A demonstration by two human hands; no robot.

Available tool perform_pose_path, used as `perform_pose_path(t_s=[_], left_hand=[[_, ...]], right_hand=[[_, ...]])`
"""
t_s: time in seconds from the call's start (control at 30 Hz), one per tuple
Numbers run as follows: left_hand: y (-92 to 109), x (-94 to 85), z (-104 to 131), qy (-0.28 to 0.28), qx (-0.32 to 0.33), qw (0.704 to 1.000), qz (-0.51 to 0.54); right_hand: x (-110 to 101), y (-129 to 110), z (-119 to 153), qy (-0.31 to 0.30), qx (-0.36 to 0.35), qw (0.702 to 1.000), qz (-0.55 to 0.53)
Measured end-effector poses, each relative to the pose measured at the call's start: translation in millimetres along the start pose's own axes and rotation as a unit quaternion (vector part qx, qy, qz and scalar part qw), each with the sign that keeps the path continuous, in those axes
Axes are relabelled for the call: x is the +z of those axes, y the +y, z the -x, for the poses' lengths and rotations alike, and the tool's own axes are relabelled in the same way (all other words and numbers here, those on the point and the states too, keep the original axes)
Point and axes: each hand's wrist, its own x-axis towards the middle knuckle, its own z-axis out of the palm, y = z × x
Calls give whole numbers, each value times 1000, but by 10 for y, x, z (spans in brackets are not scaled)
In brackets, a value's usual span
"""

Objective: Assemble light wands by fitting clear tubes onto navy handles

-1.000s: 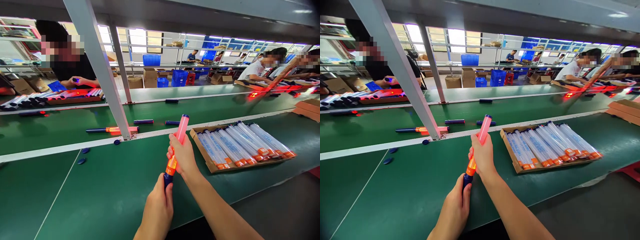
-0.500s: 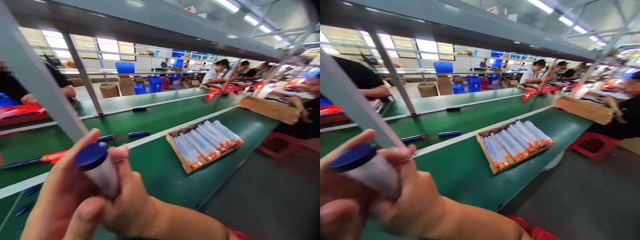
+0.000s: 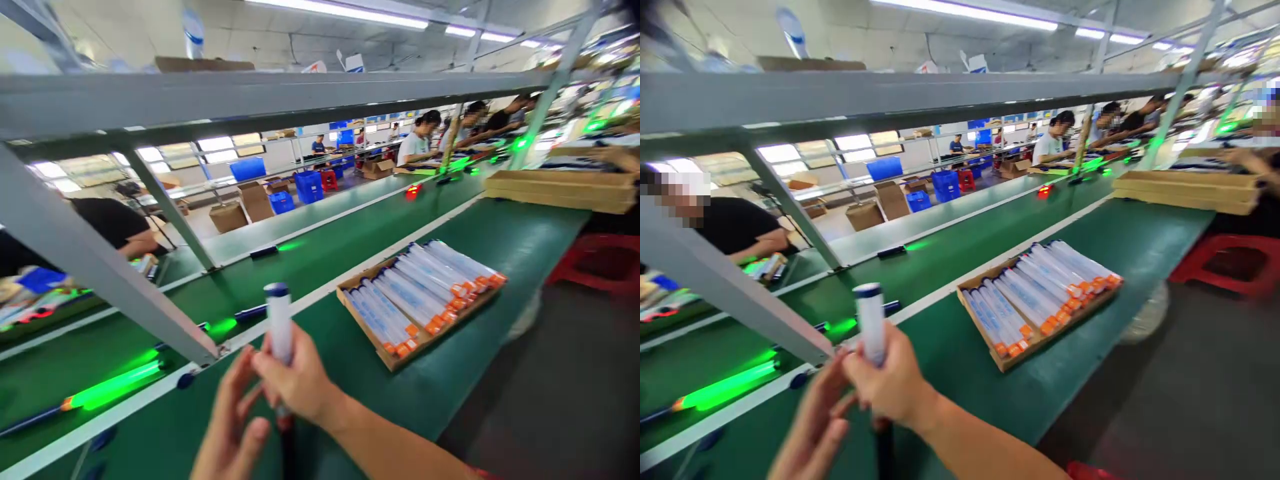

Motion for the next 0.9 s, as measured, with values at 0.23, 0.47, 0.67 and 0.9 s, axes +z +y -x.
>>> perform_pose_path(t_s=[0.23,0.47,0.67,0.9], left_hand=[[-794,471,368,-79,-144,974,-156],[-382,474,-379,-74,-105,840,-527],[-270,-105,-1954,-17,-103,773,-626],[-84,-400,-2382,-37,-102,763,-637]], right_hand=[[-175,-16,109,84,46,971,-218],[-483,-49,-105,210,-33,977,-10],[-1526,-329,-67,268,-84,865,416],[-2589,-535,214,291,-94,662,685]])
